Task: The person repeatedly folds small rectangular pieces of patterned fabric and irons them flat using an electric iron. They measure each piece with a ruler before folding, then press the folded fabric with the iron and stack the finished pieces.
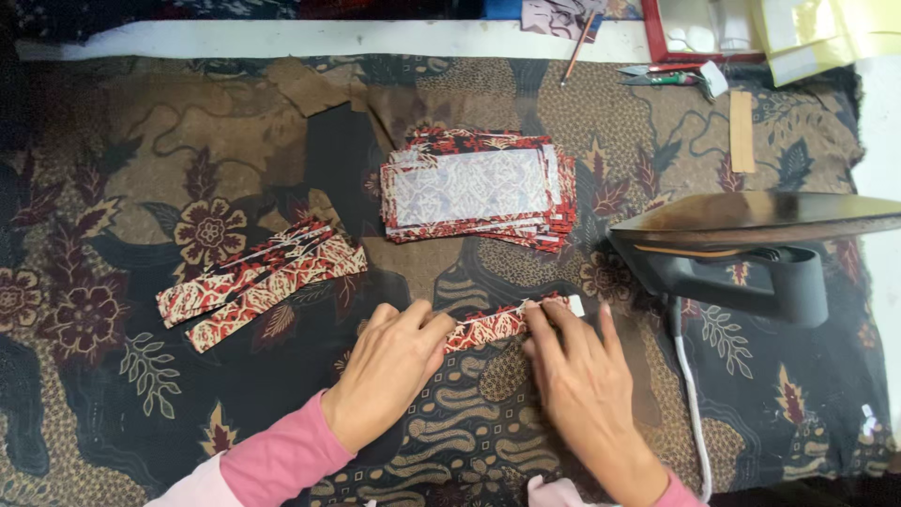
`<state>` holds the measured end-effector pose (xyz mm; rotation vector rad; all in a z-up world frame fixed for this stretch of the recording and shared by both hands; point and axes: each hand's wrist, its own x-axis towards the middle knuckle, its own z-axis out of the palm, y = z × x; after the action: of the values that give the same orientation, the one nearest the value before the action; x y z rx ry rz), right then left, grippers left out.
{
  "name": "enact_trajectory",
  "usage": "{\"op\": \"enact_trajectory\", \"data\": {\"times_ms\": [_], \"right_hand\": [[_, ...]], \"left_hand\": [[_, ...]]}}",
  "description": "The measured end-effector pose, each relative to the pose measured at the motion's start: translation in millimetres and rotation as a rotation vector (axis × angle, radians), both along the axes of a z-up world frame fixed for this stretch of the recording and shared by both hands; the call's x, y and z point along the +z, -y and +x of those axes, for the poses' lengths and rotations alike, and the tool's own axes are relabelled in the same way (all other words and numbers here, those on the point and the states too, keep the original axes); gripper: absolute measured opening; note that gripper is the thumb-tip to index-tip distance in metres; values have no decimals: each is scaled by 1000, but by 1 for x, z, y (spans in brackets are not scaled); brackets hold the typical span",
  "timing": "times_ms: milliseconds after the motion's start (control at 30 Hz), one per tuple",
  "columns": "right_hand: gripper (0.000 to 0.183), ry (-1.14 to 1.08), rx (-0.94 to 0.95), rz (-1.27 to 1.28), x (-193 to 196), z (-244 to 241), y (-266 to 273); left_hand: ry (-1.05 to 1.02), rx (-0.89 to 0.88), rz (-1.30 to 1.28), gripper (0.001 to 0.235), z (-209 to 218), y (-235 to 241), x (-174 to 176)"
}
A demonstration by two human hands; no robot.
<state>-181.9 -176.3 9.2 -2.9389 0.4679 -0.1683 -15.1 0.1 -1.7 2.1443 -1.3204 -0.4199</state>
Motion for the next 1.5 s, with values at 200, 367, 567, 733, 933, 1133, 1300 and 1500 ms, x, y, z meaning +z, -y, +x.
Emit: {"op": "enact_trajectory", "data": {"times_ms": [200,367,567,733,933,1133,1300,1500], "right_hand": [[107,-160,-13,4,1,7,-35],[109,-214,-32,-25,2,13,-42],[109,-237,-25,-49,-1,12,-41],[110,-260,-18,-42,-1,12,-41],[109,-281,-24,-26,-1,12,-40],[108,-251,-21,-12,-1,13,-41],[116,-148,-25,-6,-6,6,-36],[111,143,-109,354,-22,-33,-4]], "left_hand": [[-19,36,-16,18,0,-1,1],[-40,8,-18,29,6,-16,4],[-114,57,-98,46,14,-50,3],[-35,264,135,36,37,-121,24],[712,514,457,28,25,-153,59],[292,-55,-221,33,-24,-44,29],[517,-169,25,77,-40,2,8],[696,-186,174,63,-51,16,1]]}}
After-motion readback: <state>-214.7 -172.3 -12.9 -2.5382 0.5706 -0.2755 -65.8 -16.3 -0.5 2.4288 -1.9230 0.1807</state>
